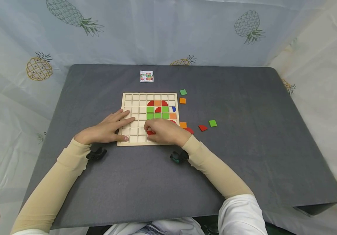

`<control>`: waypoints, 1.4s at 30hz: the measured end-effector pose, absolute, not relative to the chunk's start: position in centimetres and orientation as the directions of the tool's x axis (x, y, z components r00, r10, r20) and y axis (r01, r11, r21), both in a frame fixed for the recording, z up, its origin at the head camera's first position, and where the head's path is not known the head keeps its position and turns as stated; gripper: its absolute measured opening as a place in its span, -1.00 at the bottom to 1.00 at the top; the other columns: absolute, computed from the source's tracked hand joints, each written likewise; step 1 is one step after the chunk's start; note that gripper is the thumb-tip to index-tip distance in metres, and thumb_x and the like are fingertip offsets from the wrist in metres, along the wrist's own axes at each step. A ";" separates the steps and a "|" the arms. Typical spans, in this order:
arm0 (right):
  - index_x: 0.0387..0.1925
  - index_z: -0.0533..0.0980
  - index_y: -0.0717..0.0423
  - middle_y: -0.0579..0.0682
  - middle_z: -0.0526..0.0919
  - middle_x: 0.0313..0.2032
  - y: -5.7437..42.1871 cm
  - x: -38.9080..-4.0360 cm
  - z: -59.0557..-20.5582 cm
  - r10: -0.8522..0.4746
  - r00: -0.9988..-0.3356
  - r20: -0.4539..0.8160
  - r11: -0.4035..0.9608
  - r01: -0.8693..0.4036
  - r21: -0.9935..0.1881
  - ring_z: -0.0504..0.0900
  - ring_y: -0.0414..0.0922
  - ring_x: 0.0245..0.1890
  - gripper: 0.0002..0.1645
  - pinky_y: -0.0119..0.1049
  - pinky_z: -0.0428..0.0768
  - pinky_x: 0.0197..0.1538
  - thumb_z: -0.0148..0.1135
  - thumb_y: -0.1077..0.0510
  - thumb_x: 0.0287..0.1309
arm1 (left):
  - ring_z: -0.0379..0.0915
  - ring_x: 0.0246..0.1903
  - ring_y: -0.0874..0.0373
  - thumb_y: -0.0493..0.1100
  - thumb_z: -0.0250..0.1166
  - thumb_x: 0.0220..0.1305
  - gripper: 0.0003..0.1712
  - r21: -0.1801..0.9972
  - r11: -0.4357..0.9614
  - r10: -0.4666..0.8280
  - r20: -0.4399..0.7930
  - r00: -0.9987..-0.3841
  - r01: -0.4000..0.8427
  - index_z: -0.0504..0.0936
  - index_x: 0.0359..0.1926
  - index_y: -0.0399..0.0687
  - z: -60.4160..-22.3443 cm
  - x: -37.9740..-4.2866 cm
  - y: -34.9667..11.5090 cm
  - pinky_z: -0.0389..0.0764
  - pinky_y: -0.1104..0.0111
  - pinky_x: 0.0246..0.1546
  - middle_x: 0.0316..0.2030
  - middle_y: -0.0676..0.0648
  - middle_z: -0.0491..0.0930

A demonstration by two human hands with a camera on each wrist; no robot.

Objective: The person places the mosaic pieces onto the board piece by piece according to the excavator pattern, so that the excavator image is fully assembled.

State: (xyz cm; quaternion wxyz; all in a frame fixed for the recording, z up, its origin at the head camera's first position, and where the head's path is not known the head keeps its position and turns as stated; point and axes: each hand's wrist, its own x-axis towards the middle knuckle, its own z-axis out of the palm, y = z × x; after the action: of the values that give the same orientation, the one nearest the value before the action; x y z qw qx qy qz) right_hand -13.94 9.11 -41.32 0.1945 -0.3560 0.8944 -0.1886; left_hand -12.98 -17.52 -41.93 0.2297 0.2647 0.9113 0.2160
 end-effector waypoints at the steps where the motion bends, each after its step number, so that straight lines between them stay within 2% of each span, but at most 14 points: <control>1: -0.04 0.58 0.01 -0.09 0.55 -0.34 9.1 -14.0 -41.3 -0.710 -0.672 -0.210 0.674 -0.563 -0.477 0.49 -0.16 -0.35 -0.75 -0.34 0.47 -0.30 0.34 0.08 0.28 | -0.40 0.62 -0.25 0.03 0.36 0.34 -0.09 0.515 0.767 0.582 -0.304 -0.754 0.384 0.16 0.58 0.02 -41.9 -13.0 -17.5 -0.22 -0.27 0.54 0.62 -0.24 -0.14; 17: -0.13 0.60 -0.02 -0.12 0.58 -0.37 9.2 -14.6 -41.7 -0.689 -0.699 -0.191 0.686 -0.543 -0.485 0.49 -0.17 -0.38 -0.90 -0.33 0.45 -0.31 0.26 0.10 0.37 | -0.42 0.62 -0.25 0.01 0.35 0.34 -0.10 0.531 0.758 0.586 -0.300 -0.753 0.379 0.15 0.58 0.01 -41.8 -12.9 -17.5 -0.24 -0.27 0.53 0.62 -0.25 -0.15; 23: -0.24 0.60 -0.04 -0.14 0.60 -0.35 9.3 -14.7 -41.8 -0.692 -0.698 -0.185 0.683 -0.548 -0.483 0.50 -0.20 -0.39 -0.95 -0.36 0.46 -0.34 0.22 0.13 0.37 | -0.43 0.62 -0.24 0.01 0.36 0.34 -0.09 0.532 0.759 0.585 -0.303 -0.753 0.375 0.14 0.59 0.00 -41.9 -12.9 -17.5 -0.24 -0.27 0.54 0.63 -0.24 -0.16; 28: -0.16 0.64 -0.05 -0.17 0.64 -0.34 10.0 -15.0 -41.3 -0.664 -0.722 -0.193 0.702 -0.514 -0.493 0.50 -0.21 -0.43 -0.87 -0.36 0.47 -0.37 0.19 0.09 0.40 | -0.43 0.62 -0.24 0.01 0.36 0.34 -0.09 0.528 0.761 0.584 -0.304 -0.752 0.377 0.14 0.59 -0.01 -41.8 -12.9 -17.4 -0.23 -0.27 0.54 0.63 -0.24 -0.16; 36: -0.11 0.65 0.02 -0.11 0.60 -0.44 12.8 -16.0 -39.6 -0.622 -0.774 -0.117 0.713 -0.498 -0.494 0.47 -0.16 -0.45 -0.82 -0.28 0.47 -0.35 0.17 0.09 0.40 | -0.42 0.62 -0.25 0.01 0.37 0.32 -0.08 0.516 0.765 0.584 -0.303 -0.753 0.385 0.15 0.58 -0.02 -41.8 -12.9 -17.4 -0.22 -0.26 0.54 0.62 -0.25 -0.16; 42: -0.05 0.62 0.08 -0.05 0.63 -0.38 15.2 -16.5 -38.4 -0.553 -0.824 -0.121 0.742 -0.422 -0.521 0.51 -0.13 -0.41 -0.79 -0.25 0.53 -0.30 0.19 0.09 0.41 | -0.41 0.62 -0.25 0.00 0.38 0.31 -0.08 0.521 0.761 0.586 -0.297 -0.754 0.386 0.16 0.58 -0.02 -41.9 -12.9 -17.5 -0.21 -0.27 0.54 0.62 -0.26 -0.15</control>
State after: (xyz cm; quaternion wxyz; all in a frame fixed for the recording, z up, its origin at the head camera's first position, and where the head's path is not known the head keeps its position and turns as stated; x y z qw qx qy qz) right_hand -16.47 15.16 -38.41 0.1350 -0.2640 0.9235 -0.2435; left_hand -12.92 -17.53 -41.90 0.2276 0.2669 0.9104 0.2193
